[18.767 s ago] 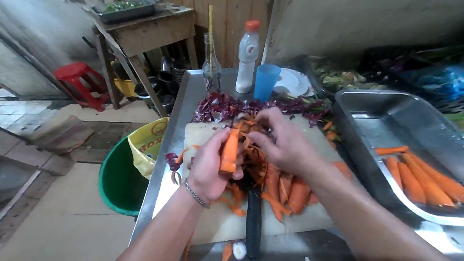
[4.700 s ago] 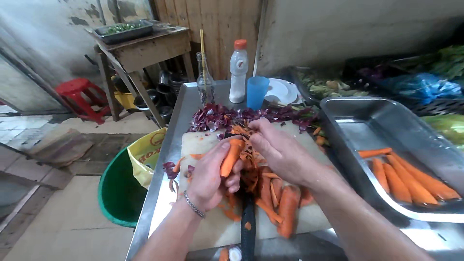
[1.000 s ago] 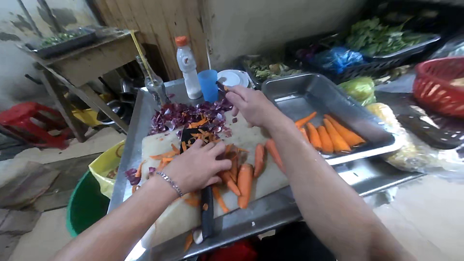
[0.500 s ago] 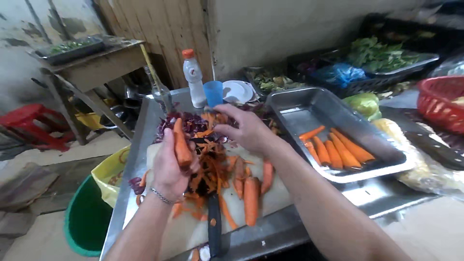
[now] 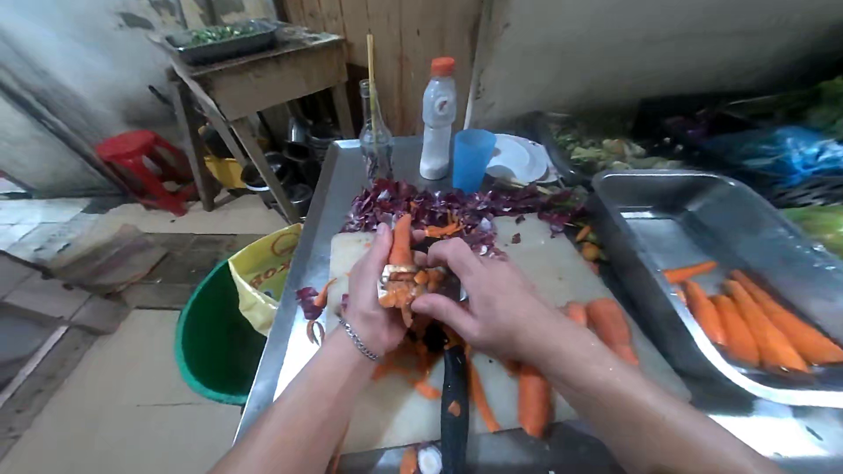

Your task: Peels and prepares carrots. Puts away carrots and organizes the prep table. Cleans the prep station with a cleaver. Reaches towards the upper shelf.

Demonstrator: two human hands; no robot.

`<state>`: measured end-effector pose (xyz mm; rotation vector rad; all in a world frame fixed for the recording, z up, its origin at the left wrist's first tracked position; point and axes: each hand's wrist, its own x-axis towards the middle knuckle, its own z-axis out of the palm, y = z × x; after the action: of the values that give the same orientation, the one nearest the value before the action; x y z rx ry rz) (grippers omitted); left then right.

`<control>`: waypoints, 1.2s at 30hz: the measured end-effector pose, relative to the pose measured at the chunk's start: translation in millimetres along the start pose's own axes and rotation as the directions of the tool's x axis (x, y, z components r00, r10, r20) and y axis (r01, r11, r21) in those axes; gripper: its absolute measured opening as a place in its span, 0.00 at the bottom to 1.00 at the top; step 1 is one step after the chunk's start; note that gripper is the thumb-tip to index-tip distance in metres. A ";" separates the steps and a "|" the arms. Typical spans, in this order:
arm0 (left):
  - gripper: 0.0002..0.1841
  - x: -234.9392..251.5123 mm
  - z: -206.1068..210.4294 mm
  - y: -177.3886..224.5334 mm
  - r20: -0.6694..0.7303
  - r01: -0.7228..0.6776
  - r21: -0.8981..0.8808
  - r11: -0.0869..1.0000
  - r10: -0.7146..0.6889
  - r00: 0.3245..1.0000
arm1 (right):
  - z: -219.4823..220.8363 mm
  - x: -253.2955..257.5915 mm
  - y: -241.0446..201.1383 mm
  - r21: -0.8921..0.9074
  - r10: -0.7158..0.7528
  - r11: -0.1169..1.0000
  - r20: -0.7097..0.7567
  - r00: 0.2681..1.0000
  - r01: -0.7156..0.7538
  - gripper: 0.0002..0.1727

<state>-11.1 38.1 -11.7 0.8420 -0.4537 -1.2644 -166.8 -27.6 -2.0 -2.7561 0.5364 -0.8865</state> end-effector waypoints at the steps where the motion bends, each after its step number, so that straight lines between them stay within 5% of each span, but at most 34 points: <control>1: 0.28 0.0 0.5 0.0 -0.006 0.002 -0.001 1.000 -0.002 1.000 | 1.5 -0.3 0.9 -0.012 -0.023 1.000 -0.010 1.000 0.023 0.29; 16: 0.26 -6.3 4.0 4.2 -0.030 0.008 0.101 0.995 -0.005 1.000 | 4.2 1.5 13.9 0.005 -0.129 0.992 -0.010 0.992 0.129 0.31; 25: 0.33 -15.7 12.7 -4.0 0.070 0.070 0.220 0.973 -0.088 0.994 | -5.2 9.4 44.7 0.001 0.123 0.992 -0.004 0.992 -0.123 0.30; 30: 0.33 -15.5 5.6 -3.7 0.195 0.029 0.200 0.979 -0.068 0.978 | -15.3 12.8 54.4 0.097 0.382 0.921 -0.024 0.924 -0.378 0.27; 36: 0.27 -12.8 0.2 -1.3 0.009 0.045 0.154 0.987 -0.047 0.999 | -3.3 1.9 6.2 0.172 0.088 0.979 0.126 0.988 -0.109 0.28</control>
<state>-15.6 50.2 -10.7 0.9803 -0.5500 -1.2891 -169.0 -34.2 -0.2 -2.5758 0.5395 -0.7076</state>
